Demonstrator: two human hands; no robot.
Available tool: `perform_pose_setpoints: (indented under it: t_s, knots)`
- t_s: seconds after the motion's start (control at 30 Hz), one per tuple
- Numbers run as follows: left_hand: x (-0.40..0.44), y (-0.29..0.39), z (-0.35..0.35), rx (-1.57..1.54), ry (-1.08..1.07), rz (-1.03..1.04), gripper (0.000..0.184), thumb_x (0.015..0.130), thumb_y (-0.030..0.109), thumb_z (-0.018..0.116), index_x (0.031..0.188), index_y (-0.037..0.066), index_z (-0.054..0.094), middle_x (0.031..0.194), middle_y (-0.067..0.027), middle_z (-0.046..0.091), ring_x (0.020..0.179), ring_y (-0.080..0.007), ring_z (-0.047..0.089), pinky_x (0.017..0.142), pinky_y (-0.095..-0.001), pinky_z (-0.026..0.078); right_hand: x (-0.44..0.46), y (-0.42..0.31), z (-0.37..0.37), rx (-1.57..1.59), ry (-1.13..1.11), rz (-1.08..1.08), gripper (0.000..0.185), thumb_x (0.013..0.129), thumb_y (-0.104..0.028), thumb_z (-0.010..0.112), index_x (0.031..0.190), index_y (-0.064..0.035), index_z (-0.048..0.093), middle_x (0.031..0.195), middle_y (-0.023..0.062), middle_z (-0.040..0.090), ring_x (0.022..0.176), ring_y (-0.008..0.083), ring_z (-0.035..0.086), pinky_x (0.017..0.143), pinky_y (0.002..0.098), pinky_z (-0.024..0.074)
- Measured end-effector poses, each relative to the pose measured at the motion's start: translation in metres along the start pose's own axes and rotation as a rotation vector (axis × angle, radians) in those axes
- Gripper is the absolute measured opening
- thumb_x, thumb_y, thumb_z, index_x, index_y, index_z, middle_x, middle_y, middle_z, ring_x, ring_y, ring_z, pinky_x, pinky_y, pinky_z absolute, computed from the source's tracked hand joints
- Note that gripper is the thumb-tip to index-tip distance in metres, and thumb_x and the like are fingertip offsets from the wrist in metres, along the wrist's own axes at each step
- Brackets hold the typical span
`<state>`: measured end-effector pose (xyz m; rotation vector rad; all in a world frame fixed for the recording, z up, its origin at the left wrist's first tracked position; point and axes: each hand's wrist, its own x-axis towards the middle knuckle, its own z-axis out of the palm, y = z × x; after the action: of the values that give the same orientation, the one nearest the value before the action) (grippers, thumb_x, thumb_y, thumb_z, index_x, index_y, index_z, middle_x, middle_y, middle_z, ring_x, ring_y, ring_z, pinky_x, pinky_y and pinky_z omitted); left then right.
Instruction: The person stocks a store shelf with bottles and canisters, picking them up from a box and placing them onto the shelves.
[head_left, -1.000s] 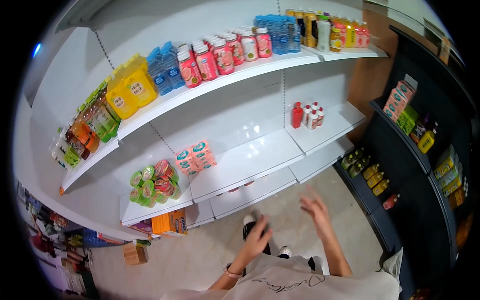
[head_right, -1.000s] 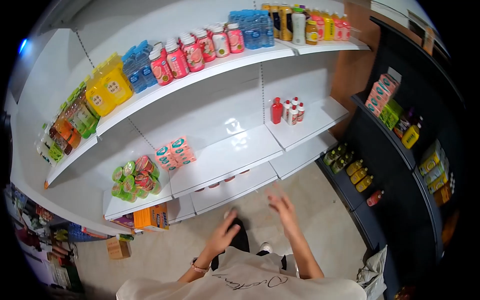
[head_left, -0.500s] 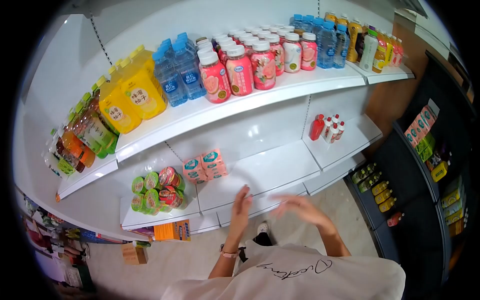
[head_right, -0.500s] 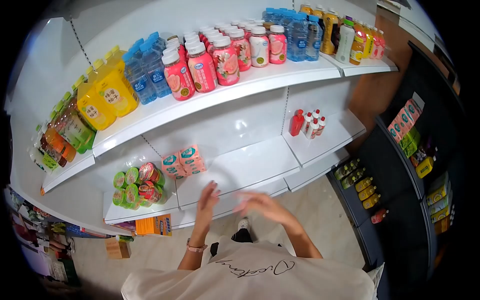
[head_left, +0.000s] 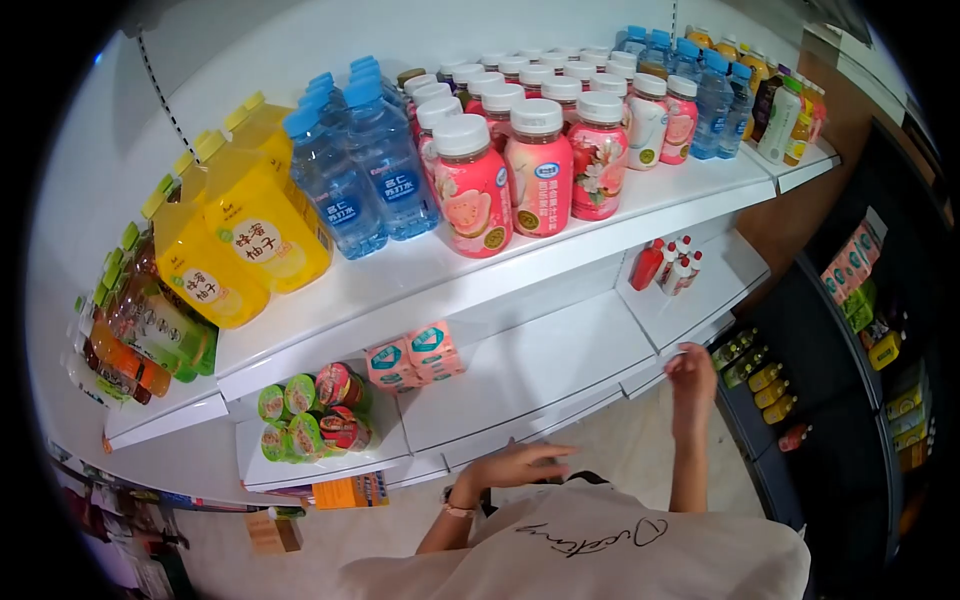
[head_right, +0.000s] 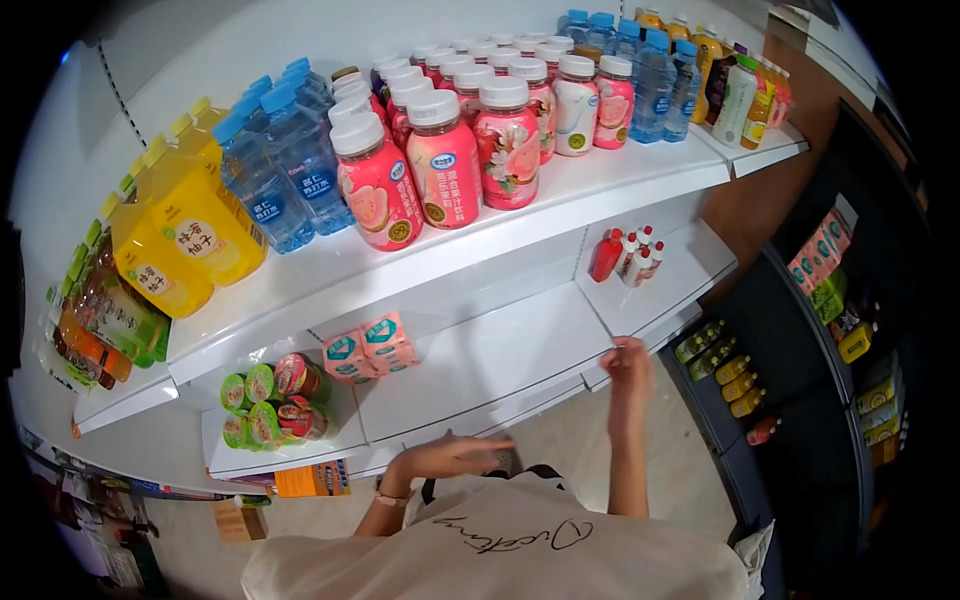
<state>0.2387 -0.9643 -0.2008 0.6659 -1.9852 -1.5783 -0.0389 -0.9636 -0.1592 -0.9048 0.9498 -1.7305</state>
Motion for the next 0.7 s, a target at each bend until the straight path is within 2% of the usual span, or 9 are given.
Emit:
perform_pose_setpoints:
  t_s: [0.07, 0.17, 0.23, 0.27, 0.33, 0.4, 0.63, 0.67, 0.7]
  knots:
    - [0.009, 0.011, 0.007, 0.458, -0.391, -0.378, 0.056, 0.094, 0.049, 0.045, 0.135, 0.011, 0.045, 0.134, -0.0145, 0.049, 0.124, -0.0269, 0.046, 0.107, -0.0562, 0.019, 0.011, -0.003, -0.017, 0.027, 0.272, -0.126, 0.031, 0.095, -0.032, 0.051, 0.092, -0.0019, 0.055, 0.07, 0.0031, 0.052, 0.067, 0.0105, 0.049, 0.068, 0.0238, 0.0403]
    - [0.014, 0.022, 0.014, 0.426, -0.315, -0.452, 0.062, 0.092, 0.054, 0.045, 0.141, 0.016, 0.039, 0.134, -0.0135, 0.049, 0.125, -0.0285, 0.045, 0.104, -0.0661, 0.01, 0.011, -0.011, -0.024, 0.005, 0.243, -0.143, 0.032, 0.095, -0.031, 0.051, 0.103, -0.0011, 0.057, 0.08, 0.0054, 0.06, 0.072, 0.0105, 0.051, 0.072, 0.0232, 0.042]
    - [0.015, 0.021, 0.006, 0.435, -0.294, -0.481, 0.064, 0.091, 0.056, 0.044, 0.141, 0.016, 0.038, 0.134, -0.0129, 0.049, 0.125, -0.0285, 0.045, 0.104, -0.0667, 0.01, 0.008, -0.024, -0.009, -0.149, 0.205, -0.07, 0.048, 0.092, -0.034, 0.053, 0.127, -0.0018, 0.05, 0.114, 0.0153, 0.06, 0.102, 0.0188, 0.056, 0.089, 0.0295, 0.0422]
    - [0.014, 0.022, 0.002, 0.444, -0.271, -0.512, 0.066, 0.09, 0.058, 0.044, 0.141, 0.016, 0.037, 0.135, -0.0123, 0.049, 0.125, -0.0285, 0.045, 0.104, -0.0673, 0.01, 0.007, -0.028, 0.0, -0.148, 0.206, -0.065, 0.048, 0.092, -0.034, 0.053, 0.127, -0.0018, 0.05, 0.114, 0.0153, 0.06, 0.102, 0.0188, 0.056, 0.089, 0.0295, 0.0422]
    - [0.01, 0.02, -0.008, 0.45, -0.257, -0.527, 0.065, 0.091, 0.057, 0.044, 0.142, 0.017, 0.036, 0.136, -0.0117, 0.048, 0.127, -0.0293, 0.043, 0.104, -0.0668, 0.01, 0.004, -0.037, 0.018, -0.116, 0.075, -0.305, 0.072, 0.089, -0.039, 0.053, 0.146, -0.0062, 0.025, 0.146, 0.0199, 0.032, 0.135, 0.0281, 0.033, 0.106, 0.0403, 0.0305]
    - [0.005, 0.015, -0.015, 0.525, -0.138, -0.521, 0.065, 0.091, 0.056, 0.044, 0.141, 0.016, 0.037, 0.137, -0.0123, 0.047, 0.129, -0.0294, 0.04, 0.105, -0.0661, 0.009, -0.008, -0.061, 0.03, 0.271, -0.183, -0.414, 0.084, 0.086, -0.042, 0.052, 0.149, -0.0088, 0.008, 0.153, 0.0193, 0.012, 0.143, 0.0312, 0.009, 0.111, 0.0485, 0.0178]
    - [-0.012, 0.012, -0.018, 0.656, 0.089, -0.586, 0.067, 0.09, 0.055, 0.047, 0.141, 0.013, 0.036, 0.138, -0.0159, 0.044, 0.129, -0.0331, 0.039, 0.104, -0.0653, 0.016, 0.018, -0.084, 0.042, -0.198, -0.097, -1.15, 0.08, 0.087, -0.048, 0.054, 0.149, -0.0201, 0.012, 0.152, 0.0196, 0.016, 0.141, 0.0396, 0.013, 0.11, 0.0562, 0.0145]
    - [-0.014, 0.013, -0.019, 0.656, 0.088, -0.588, 0.067, 0.09, 0.055, 0.047, 0.141, 0.013, 0.036, 0.138, -0.0159, 0.044, 0.129, -0.0331, 0.039, 0.104, -0.0653, 0.016, 0.024, -0.081, 0.047, -0.124, -0.209, -1.111, 0.076, 0.087, -0.044, 0.053, 0.148, -0.0161, 0.018, 0.149, 0.0223, 0.022, 0.137, 0.0418, 0.02, 0.11, 0.0556, 0.016]
    - [-0.018, 0.017, -0.021, 0.679, 0.126, -0.614, 0.065, 0.091, 0.053, 0.048, 0.141, 0.012, 0.037, 0.139, -0.0162, 0.043, 0.131, -0.032, 0.037, 0.106, -0.0615, 0.017, 0.032, -0.094, 0.048, -0.281, -0.567, -0.823, 0.066, 0.087, -0.043, 0.055, 0.141, -0.0136, 0.033, 0.137, 0.0218, 0.039, 0.129, 0.0393, 0.034, 0.108, 0.0515, 0.0237]
